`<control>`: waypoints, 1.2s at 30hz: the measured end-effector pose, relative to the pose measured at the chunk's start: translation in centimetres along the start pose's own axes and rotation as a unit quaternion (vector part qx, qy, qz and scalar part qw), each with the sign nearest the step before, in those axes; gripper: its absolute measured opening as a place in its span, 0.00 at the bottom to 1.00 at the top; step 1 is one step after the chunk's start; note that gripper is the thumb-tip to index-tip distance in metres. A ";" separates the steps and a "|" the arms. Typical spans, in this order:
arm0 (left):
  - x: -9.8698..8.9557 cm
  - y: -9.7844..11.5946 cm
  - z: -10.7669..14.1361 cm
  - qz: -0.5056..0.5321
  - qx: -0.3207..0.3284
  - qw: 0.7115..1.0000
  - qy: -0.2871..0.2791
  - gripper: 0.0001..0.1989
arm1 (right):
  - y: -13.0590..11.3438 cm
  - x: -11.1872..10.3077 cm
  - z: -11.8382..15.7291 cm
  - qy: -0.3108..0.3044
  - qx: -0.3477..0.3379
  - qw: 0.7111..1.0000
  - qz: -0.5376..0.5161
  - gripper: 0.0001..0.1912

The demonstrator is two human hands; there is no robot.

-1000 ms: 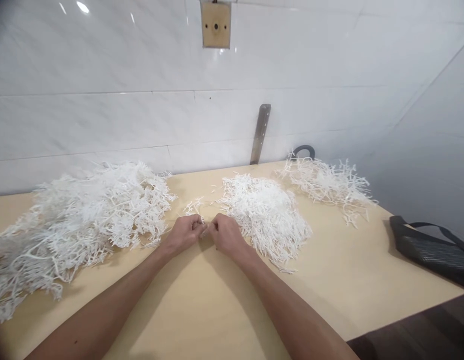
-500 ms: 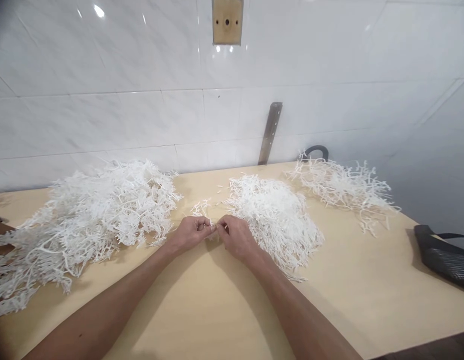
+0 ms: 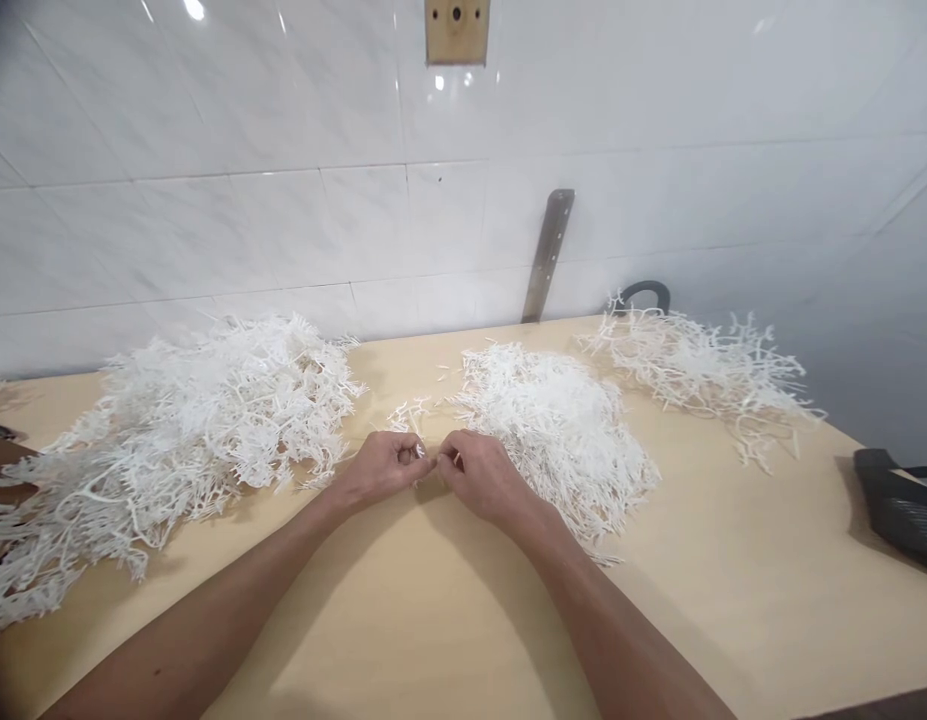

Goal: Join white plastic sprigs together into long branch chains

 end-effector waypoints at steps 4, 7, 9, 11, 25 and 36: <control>0.3 0.0 0.1 -0.050 0.003 0.999 -0.001 0.07 | -0.3 -0.3 0.3 -0.014 -0.012 0.999 0.027 0.06; 0.5 -0.4 0.2 -0.097 0.020 0.995 0.009 0.07 | -0.5 -0.2 0.3 -0.009 -0.010 1.000 0.025 0.07; 0.6 -0.6 0.2 -0.109 0.034 0.993 0.008 0.08 | -0.5 0.0 0.3 -0.004 -0.005 1.000 0.013 0.07; 0.6 -0.7 0.2 -0.104 0.045 0.994 -0.002 0.09 | -0.5 0.2 0.2 -0.006 0.008 1.000 -0.003 0.07; 0.4 0.0 0.4 -0.172 0.050 0.983 -0.031 0.10 | -0.4 0.4 0.3 -0.009 -0.027 0.999 0.024 0.08; 0.3 -0.2 0.4 -0.127 0.052 0.991 0.002 0.13 | -0.4 -0.2 0.0 -0.002 0.005 1.000 0.020 0.07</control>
Point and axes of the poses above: each hand's wrist, its own z-axis away from the middle knuckle, its own x-axis out of the palm, y = z × x, the point moved 1 cm from there along -z, towards the middle knuckle, and after that the axes turned 11 degrees about x, right-handed, at the moved point
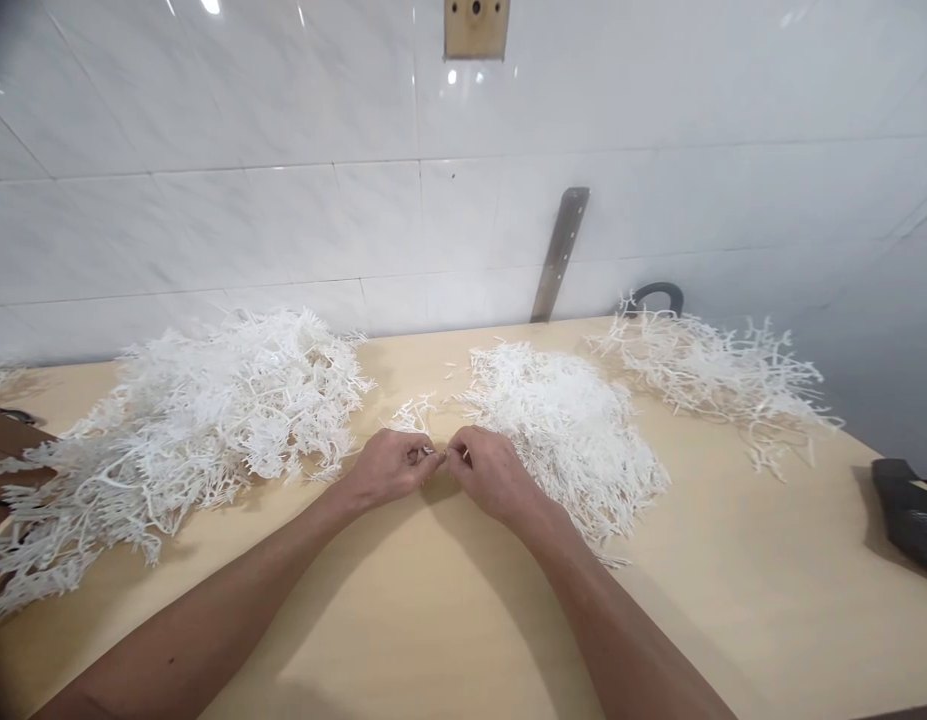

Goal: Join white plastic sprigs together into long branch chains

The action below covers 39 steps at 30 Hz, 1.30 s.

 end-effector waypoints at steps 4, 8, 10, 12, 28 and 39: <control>0.2 -0.2 0.0 0.046 0.005 0.999 -0.006 0.11 | -0.2 0.3 0.1 -0.014 0.011 1.000 -0.025 0.08; 0.1 -0.1 -0.1 0.079 -0.004 0.997 -0.009 0.11 | -0.3 0.3 0.2 -0.012 0.010 0.999 -0.032 0.08; 0.0 0.0 -0.1 0.082 -0.003 0.996 -0.014 0.11 | -0.2 0.3 0.2 -0.013 0.006 1.000 -0.024 0.08; 0.0 0.1 -0.1 0.072 -0.005 0.997 -0.026 0.11 | -0.1 0.3 0.3 -0.015 -0.006 1.000 -0.005 0.07; 0.3 0.4 -0.1 -0.055 -0.006 0.997 -0.050 0.10 | -0.2 1.1 0.2 -0.033 -0.043 0.997 0.057 0.09; 0.7 -0.7 0.0 0.089 -0.021 0.996 0.026 0.13 | 3.3 0.1 -1.4 0.171 0.075 0.978 0.089 0.06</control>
Point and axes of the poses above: each hand's wrist, its own z-axis away from the middle knuckle, its own x-axis out of the palm, y = z × x, the point moved 1 cm from there along -z, towards the middle knuckle, and after that the axes turned 11 degrees about x, right-handed, at the moved point
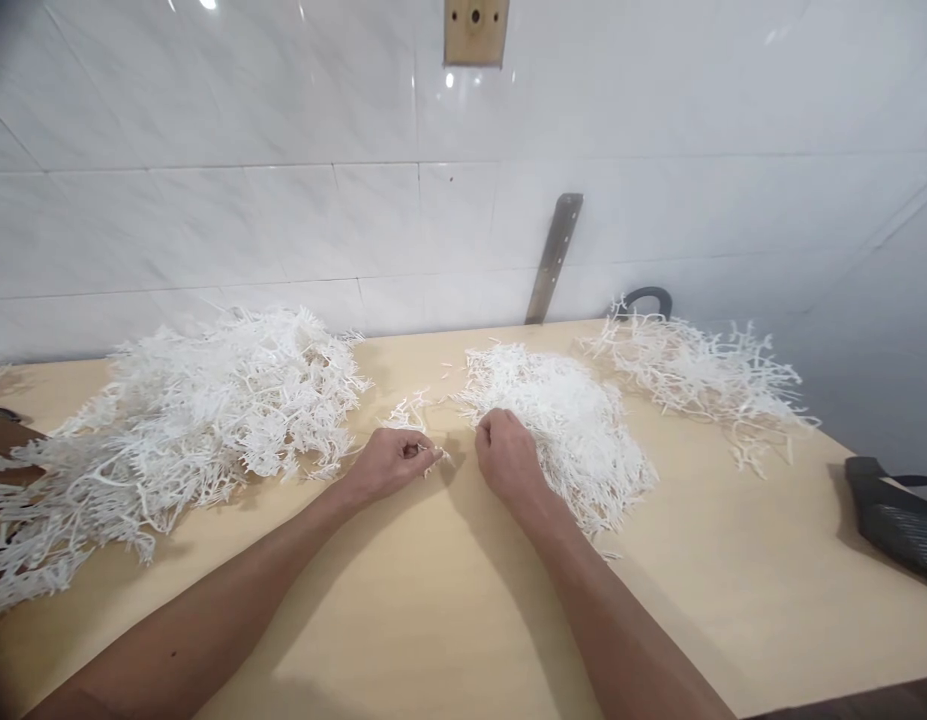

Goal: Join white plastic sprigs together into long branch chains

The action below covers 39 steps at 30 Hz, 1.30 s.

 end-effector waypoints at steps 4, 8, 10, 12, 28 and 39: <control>0.0 -0.5 -0.2 0.091 -0.006 0.995 0.041 0.16 | 0.6 -1.4 -0.3 0.079 0.004 0.996 -0.038 0.07; -0.1 -0.7 -0.2 0.138 -0.009 0.989 0.052 0.18 | -0.1 -2.2 0.0 0.075 0.008 0.993 -0.096 0.10; -0.2 -0.5 -0.3 0.144 -0.007 0.988 0.052 0.18 | -0.8 -2.2 0.4 -0.008 0.038 0.986 -0.160 0.11; -0.2 -0.4 -0.4 0.146 0.002 0.988 0.050 0.17 | -1.5 -1.9 0.8 -0.118 0.069 0.965 -0.226 0.13; 0.1 -0.5 -0.4 0.116 -0.008 0.990 0.084 0.14 | -1.7 -0.4 1.3 -0.305 0.133 0.865 -0.376 0.12; 0.1 -0.6 -0.4 0.137 -0.004 0.987 0.079 0.13 | -1.4 -0.5 1.0 -0.370 0.163 0.823 -0.400 0.15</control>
Point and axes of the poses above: each hand's wrist, its own z-axis away from the middle knuckle, its own x-axis out of the palm, y = z × x, the point moved 1 cm from there along -z, towards the middle knuckle, and after that the axes turned 11 degrees about x, right-handed, at the moved point
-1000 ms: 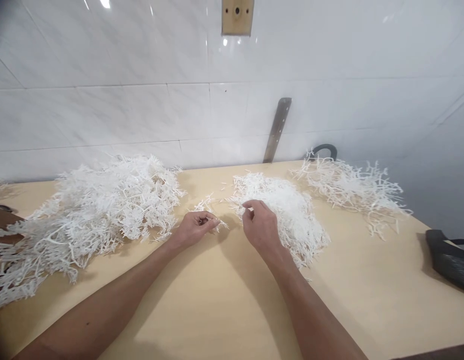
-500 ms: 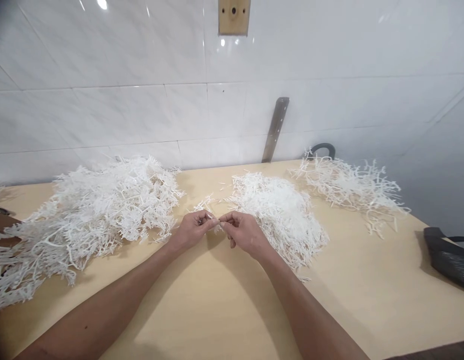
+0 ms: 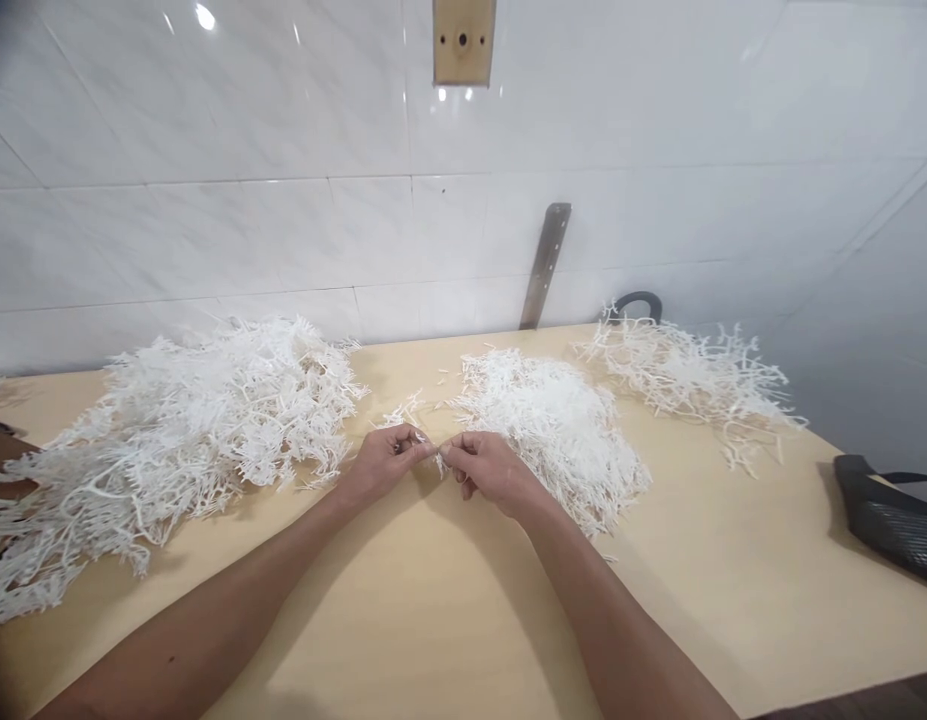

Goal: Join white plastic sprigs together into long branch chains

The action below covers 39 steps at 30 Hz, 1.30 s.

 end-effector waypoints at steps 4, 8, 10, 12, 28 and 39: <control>-0.1 0.1 0.0 0.013 0.000 1.000 0.005 0.12 | 0.0 0.2 0.0 -0.028 0.024 0.999 -0.025 0.18; -0.2 0.3 -0.1 0.029 -0.004 1.000 0.006 0.13 | -0.2 0.3 0.1 -0.045 0.025 0.997 -0.061 0.19; -0.3 0.4 -0.1 0.042 -0.009 0.999 0.003 0.14 | -0.3 0.2 0.2 -0.046 0.027 0.996 -0.072 0.20; -0.4 0.4 -0.1 0.057 -0.011 0.998 -0.004 0.15 | -0.4 0.0 0.2 -0.044 0.028 0.996 -0.074 0.21; -0.3 0.3 -0.1 0.063 -0.004 0.998 -0.020 0.18 | -0.7 0.2 0.5 -0.053 0.015 0.996 -0.065 0.21; -0.3 0.9 -0.1 0.072 -0.025 0.997 -0.003 0.20 | -0.6 0.2 0.4 -0.027 0.009 0.999 -0.014 0.17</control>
Point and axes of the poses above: each hand's wrist, its own z-axis away from the middle knuckle, its own x-axis out of the palm, y = z × x, the point moved 1 cm from there along -z, towards the middle knuckle, and after that the axes turned 11 degrees about x, right-handed, at the moved point
